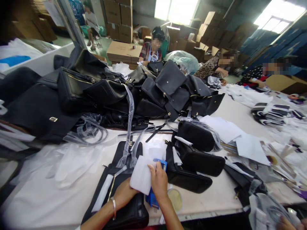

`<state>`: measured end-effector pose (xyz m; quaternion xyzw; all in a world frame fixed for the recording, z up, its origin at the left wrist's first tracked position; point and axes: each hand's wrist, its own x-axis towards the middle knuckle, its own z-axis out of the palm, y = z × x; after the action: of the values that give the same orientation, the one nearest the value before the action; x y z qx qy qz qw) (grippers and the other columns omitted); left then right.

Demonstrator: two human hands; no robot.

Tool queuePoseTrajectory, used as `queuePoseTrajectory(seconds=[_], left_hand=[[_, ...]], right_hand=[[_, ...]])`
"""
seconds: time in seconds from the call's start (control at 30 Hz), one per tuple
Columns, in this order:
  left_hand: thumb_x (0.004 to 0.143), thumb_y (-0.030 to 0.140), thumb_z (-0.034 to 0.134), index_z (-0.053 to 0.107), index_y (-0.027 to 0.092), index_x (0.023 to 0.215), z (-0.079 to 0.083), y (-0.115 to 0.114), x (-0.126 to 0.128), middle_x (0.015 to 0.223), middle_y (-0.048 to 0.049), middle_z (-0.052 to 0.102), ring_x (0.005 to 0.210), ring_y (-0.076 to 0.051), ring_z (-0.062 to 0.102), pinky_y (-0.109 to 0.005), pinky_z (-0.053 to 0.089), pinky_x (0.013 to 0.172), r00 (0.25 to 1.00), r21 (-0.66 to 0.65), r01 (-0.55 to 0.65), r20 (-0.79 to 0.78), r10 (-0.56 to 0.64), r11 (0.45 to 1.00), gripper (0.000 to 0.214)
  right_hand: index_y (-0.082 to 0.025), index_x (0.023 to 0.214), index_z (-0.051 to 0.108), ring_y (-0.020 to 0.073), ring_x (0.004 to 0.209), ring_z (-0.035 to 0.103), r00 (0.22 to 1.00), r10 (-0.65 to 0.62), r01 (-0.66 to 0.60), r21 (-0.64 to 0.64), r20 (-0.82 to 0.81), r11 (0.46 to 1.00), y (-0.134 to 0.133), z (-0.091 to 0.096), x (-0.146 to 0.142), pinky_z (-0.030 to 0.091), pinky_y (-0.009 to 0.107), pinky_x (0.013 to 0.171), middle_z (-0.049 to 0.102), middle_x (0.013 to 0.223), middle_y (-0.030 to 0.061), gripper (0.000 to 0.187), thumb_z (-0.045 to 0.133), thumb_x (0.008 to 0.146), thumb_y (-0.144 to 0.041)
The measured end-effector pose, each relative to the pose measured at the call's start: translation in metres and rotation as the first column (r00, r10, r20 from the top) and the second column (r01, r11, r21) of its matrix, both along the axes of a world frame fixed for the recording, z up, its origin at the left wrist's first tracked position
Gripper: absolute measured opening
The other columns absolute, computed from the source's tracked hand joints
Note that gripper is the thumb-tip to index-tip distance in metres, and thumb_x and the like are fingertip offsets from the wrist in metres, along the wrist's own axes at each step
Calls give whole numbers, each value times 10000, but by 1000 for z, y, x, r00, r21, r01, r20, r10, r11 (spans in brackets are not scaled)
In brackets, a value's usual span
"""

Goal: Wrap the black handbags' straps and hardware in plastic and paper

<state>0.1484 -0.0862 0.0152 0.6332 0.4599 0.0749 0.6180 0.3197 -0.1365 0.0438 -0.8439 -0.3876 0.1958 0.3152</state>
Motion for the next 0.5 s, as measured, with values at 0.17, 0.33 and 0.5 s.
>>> queuePoseTrajectory(seconds=[0.17, 0.33, 0.5], left_hand=[[549, 117, 683, 629, 167, 667, -12, -3, 24, 608, 8, 609, 639, -195, 557, -280, 354, 626, 996, -114, -50, 63, 57, 992, 138], [687, 240, 625, 595, 169, 841, 8, -8, 18, 746, -2, 617, 691, -166, 558, -256, 406, 624, 963, -242, -94, 224, 150, 966, 172], [787, 271, 613, 578, 207, 942, 41, -20, 1, 856, -18, 623, 782, -196, 577, -283, 429, 700, 917, -211, -107, 358, 179, 971, 171]], right_hand=[[-214, 1021, 507, 264, 813, 648, 997, -54, 51, 61, 53, 997, -22, 21, 13, 441, 324, 688, 668, 884, 81, 271, 353, 944, -424], [-192, 1205, 498, 277, 1033, 608, 979, -179, 161, 170, 95, 972, -36, 33, 18, 448, 367, 847, 623, 1173, 127, 356, 343, 949, -383], [-217, 1141, 577, 204, 836, 612, 915, 85, -13, 180, -395, 984, -39, 27, 5, 474, 288, 715, 663, 970, 46, 310, 431, 915, -372]])
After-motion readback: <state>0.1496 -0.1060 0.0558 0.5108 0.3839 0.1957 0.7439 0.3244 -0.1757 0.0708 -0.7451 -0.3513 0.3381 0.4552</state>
